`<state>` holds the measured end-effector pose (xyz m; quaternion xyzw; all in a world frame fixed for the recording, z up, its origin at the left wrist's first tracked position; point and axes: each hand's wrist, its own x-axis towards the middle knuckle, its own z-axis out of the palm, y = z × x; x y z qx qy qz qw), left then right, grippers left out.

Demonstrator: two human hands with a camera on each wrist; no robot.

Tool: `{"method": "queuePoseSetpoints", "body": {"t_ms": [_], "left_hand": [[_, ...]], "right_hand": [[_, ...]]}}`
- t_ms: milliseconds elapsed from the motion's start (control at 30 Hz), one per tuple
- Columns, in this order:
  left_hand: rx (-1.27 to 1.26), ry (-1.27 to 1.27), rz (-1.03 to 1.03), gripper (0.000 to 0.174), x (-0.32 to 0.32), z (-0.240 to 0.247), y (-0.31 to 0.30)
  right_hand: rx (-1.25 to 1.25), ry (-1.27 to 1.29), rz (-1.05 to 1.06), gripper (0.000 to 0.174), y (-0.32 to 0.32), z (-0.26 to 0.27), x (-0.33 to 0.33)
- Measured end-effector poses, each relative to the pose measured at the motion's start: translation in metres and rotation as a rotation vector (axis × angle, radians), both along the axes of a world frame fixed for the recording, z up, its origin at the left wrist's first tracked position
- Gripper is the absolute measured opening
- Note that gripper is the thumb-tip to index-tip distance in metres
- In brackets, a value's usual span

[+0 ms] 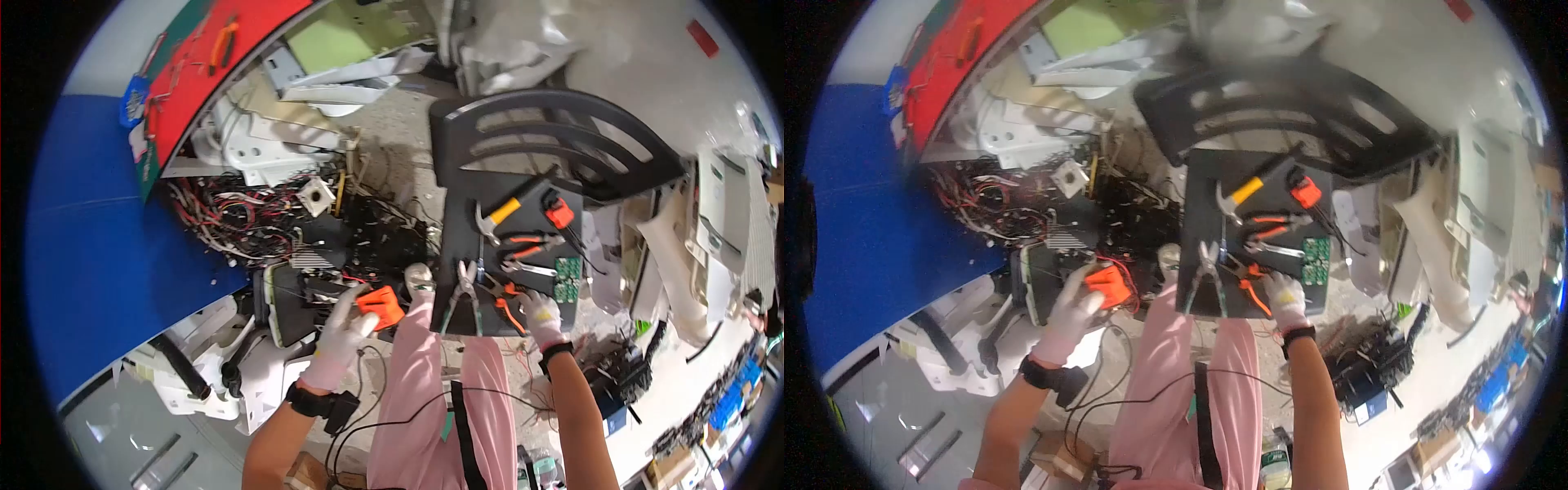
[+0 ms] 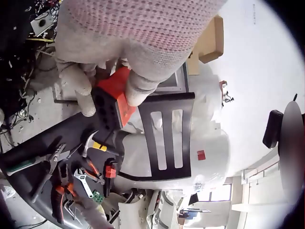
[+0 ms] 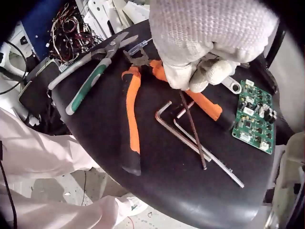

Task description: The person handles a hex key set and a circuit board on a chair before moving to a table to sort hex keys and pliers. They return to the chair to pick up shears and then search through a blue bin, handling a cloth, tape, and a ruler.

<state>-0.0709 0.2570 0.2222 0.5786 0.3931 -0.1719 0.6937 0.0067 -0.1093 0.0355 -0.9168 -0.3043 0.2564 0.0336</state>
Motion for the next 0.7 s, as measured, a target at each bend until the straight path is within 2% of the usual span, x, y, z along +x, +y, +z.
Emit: {"method": "queuePoseSetpoints", "body": {"t_ms": [33,67,133,167,200,233,300,367,433,500,600,633,700], "left_hand": [[-0.014,0.029,-0.018,0.050,0.005,0.003,0.000],[-0.030,0.027,-0.010,0.051,0.007,0.002,0.001],[-0.035,-0.039,0.019,0.050,0.009,-0.001,0.002],[-0.044,-0.083,0.037,0.049,0.006,-0.008,0.003],[-0.095,-0.108,0.129,0.053,0.008,-0.008,0.004],[-0.098,-0.177,0.115,0.051,0.009,-0.010,0.006],[-0.077,-0.304,0.101,0.048,0.014,-0.008,0.009],[-0.118,-0.396,0.137,0.050,0.025,0.001,0.012],[-0.092,-0.362,0.146,0.050,0.029,0.000,0.019],[-0.051,-0.347,0.114,0.052,0.037,0.008,0.025],[0.049,-0.452,0.024,0.047,0.045,0.011,0.031],[0.051,-0.440,0.013,0.046,0.047,0.014,0.033],[0.092,-0.297,-0.061,0.051,0.050,0.020,0.038]], "right_hand": [[0.085,-0.034,-0.033,0.019,-0.003,-0.001,-0.003],[-0.023,-0.057,-0.058,0.021,0.000,0.008,-0.005],[0.083,-0.047,-0.228,0.020,0.001,0.016,-0.012],[0.045,-0.035,-0.266,0.022,-0.003,0.010,-0.018],[0.095,-0.047,-0.306,0.023,-0.002,0.010,-0.023],[0.147,-0.060,-0.343,0.025,0.001,0.010,-0.024],[0.333,-0.148,-0.375,0.024,0.015,0.015,-0.020],[0.498,-0.082,-0.452,0.029,0.035,0.032,-0.009],[0.574,-0.018,-0.519,0.028,0.070,0.060,0.008],[0.826,0.041,-0.600,0.027,0.119,0.103,0.028],[0.932,0.138,-0.491,0.027,0.185,0.177,0.054],[0.981,0.178,-0.465,0.028,0.205,0.193,0.059],[1.037,0.052,-0.255,0.029,0.237,0.209,0.068]]}}
